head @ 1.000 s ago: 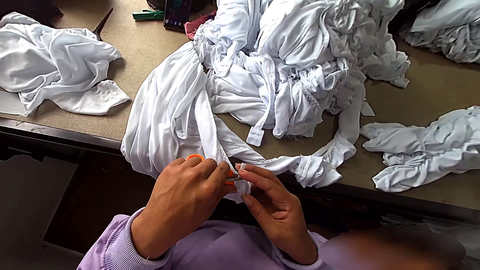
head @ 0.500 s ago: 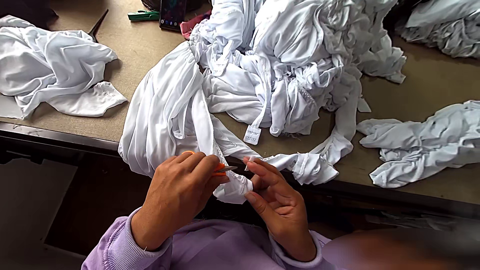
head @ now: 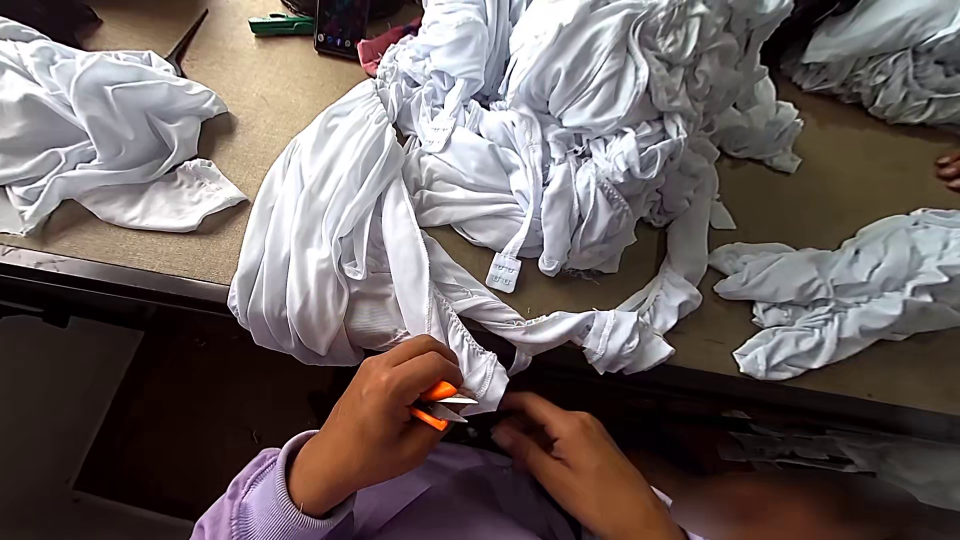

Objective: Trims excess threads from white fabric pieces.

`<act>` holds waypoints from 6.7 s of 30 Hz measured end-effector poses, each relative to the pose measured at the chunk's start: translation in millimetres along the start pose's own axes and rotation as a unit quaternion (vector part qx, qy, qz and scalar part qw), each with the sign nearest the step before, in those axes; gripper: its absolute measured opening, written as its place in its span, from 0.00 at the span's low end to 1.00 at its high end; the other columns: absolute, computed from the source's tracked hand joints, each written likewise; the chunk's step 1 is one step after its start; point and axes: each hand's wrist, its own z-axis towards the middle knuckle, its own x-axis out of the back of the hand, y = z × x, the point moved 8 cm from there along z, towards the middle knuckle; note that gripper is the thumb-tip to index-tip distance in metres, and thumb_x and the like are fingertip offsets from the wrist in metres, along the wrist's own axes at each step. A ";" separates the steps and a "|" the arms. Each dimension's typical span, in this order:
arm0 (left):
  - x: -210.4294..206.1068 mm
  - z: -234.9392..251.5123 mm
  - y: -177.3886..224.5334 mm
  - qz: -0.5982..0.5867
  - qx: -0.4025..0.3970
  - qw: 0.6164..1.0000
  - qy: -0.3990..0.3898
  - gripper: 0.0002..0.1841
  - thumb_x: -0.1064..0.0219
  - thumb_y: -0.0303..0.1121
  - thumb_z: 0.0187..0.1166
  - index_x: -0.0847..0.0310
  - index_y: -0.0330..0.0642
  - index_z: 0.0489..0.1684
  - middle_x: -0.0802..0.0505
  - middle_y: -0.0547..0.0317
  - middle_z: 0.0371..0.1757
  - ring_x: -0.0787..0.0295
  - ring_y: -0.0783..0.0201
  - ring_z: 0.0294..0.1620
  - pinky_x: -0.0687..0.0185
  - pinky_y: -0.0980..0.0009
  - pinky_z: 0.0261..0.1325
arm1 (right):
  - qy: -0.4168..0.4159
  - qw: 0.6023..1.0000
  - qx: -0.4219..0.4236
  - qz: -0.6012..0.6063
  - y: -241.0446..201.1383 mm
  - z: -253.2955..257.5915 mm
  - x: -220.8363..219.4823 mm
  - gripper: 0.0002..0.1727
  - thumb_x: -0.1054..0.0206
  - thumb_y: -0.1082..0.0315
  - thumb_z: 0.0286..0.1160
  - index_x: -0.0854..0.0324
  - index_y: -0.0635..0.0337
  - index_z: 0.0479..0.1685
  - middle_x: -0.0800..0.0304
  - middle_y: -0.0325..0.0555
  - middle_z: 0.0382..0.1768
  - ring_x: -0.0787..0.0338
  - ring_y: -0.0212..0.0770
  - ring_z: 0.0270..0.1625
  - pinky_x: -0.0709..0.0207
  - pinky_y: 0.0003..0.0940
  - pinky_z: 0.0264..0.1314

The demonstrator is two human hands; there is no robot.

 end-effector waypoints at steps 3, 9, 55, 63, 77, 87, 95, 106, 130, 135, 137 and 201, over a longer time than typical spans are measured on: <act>0.8 3.1 2.4 -0.023 -0.006 0.999 -0.021 0.03 0.32 0.27 0.76 0.14 0.37 0.35 0.10 0.61 0.39 0.14 0.75 0.41 0.16 0.80 0.44 | -0.027 0.992 0.041 0.120 -7.3 1.2 -16.9 0.24 0.37 0.44 0.83 0.12 0.57 0.50 0.06 0.33 0.39 0.10 0.21 0.39 0.14 0.19 0.42; -1.7 2.4 7.7 -0.014 -0.011 0.999 -0.036 0.03 0.32 0.26 0.75 0.13 0.37 0.36 0.12 0.62 0.37 0.16 0.76 0.38 0.18 0.82 0.41 | 0.126 0.952 0.081 0.265 -30.4 16.9 -13.0 0.12 0.27 0.50 0.76 0.11 0.47 0.40 0.12 0.30 0.41 0.11 0.25 0.45 0.13 0.21 0.51; 9.9 -29.9 38.1 0.393 -0.065 0.915 0.055 0.23 0.44 0.49 0.90 0.12 0.39 0.57 0.07 0.58 0.32 0.14 0.64 0.31 0.24 0.65 0.46 | -0.120 0.691 0.107 0.704 -49.9 2.9 -49.1 0.35 0.38 0.61 0.86 0.44 0.40 0.92 0.21 0.50 0.80 0.25 0.50 0.84 0.43 0.47 0.92; 7.5 -32.2 34.6 0.372 -0.069 0.923 0.067 0.20 0.45 0.44 0.91 0.13 0.37 0.52 0.10 0.58 0.28 0.16 0.64 0.28 0.24 0.67 0.41 | -0.124 0.708 0.115 0.685 -51.5 2.9 -50.8 0.35 0.39 0.60 0.86 0.44 0.37 0.92 0.23 0.47 0.81 0.27 0.49 0.85 0.45 0.46 0.93; 7.4 -28.2 36.0 0.380 -0.069 0.920 0.072 0.22 0.45 0.46 0.91 0.14 0.36 0.57 0.09 0.57 0.31 0.16 0.64 0.31 0.24 0.66 0.46 | -0.129 0.774 0.152 0.601 -59.5 2.9 -52.5 0.37 0.40 0.55 0.88 0.50 0.35 0.94 0.28 0.35 0.85 0.31 0.38 0.87 0.47 0.40 0.93; 11.3 -29.4 34.3 0.377 -0.075 0.920 0.081 0.21 0.44 0.46 0.91 0.13 0.36 0.53 0.09 0.57 0.29 0.15 0.64 0.30 0.22 0.68 0.44 | -0.131 0.805 0.166 0.554 -62.5 4.8 -54.4 0.36 0.41 0.51 0.88 0.50 0.36 0.94 0.28 0.32 0.84 0.31 0.36 0.86 0.45 0.39 0.93; 12.9 -32.2 33.4 0.392 -0.069 0.914 0.083 0.22 0.44 0.47 0.91 0.13 0.36 0.56 0.07 0.56 0.32 0.14 0.64 0.32 0.22 0.66 0.48 | -0.127 0.801 0.170 0.559 -62.6 4.7 -51.7 0.37 0.40 0.51 0.87 0.50 0.38 0.94 0.32 0.33 0.86 0.33 0.37 0.88 0.46 0.41 0.93; 9.8 -25.7 38.8 0.393 -0.080 0.913 0.081 0.22 0.44 0.46 0.91 0.14 0.34 0.56 0.08 0.55 0.33 0.15 0.63 0.32 0.23 0.66 0.47 | -0.152 0.821 0.175 0.522 -64.6 2.6 -56.3 0.41 0.40 0.51 0.87 0.56 0.39 0.96 0.35 0.31 0.87 0.34 0.34 0.88 0.43 0.39 0.93; 16.0 -27.6 31.2 0.354 -0.074 0.930 0.072 0.23 0.47 0.48 0.92 0.15 0.36 0.58 0.08 0.57 0.33 0.14 0.66 0.33 0.22 0.69 0.46 | -0.122 0.879 0.206 0.413 -61.1 3.9 -50.1 0.39 0.43 0.46 0.89 0.54 0.43 0.96 0.31 0.35 0.86 0.29 0.34 0.85 0.37 0.39 0.91; 14.5 -26.1 32.6 0.354 -0.080 0.929 0.072 0.23 0.46 0.48 0.92 0.15 0.36 0.58 0.07 0.57 0.34 0.14 0.66 0.34 0.22 0.69 0.48 | -0.129 0.880 0.214 0.405 -62.0 4.3 -51.2 0.39 0.44 0.48 0.89 0.54 0.44 0.96 0.28 0.34 0.83 0.28 0.30 0.83 0.36 0.36 0.90; 14.6 -24.5 33.1 0.356 -0.083 0.928 0.074 0.24 0.46 0.48 0.92 0.15 0.36 0.58 0.07 0.57 0.34 0.14 0.66 0.35 0.22 0.69 0.48 | -0.128 0.880 0.213 0.404 -61.7 4.9 -51.1 0.39 0.44 0.48 0.90 0.54 0.46 0.96 0.28 0.35 0.83 0.28 0.31 0.83 0.36 0.36 0.89; 20.1 -21.1 35.8 0.359 -0.086 0.927 0.068 0.21 0.46 0.47 0.92 0.15 0.37 0.54 0.08 0.58 0.32 0.14 0.66 0.32 0.22 0.69 0.46 | -0.090 0.936 0.222 0.258 -67.5 10.1 -47.0 0.39 0.44 0.45 0.89 0.45 0.61 0.90 0.23 0.48 0.79 0.26 0.30 0.81 0.34 0.33 0.88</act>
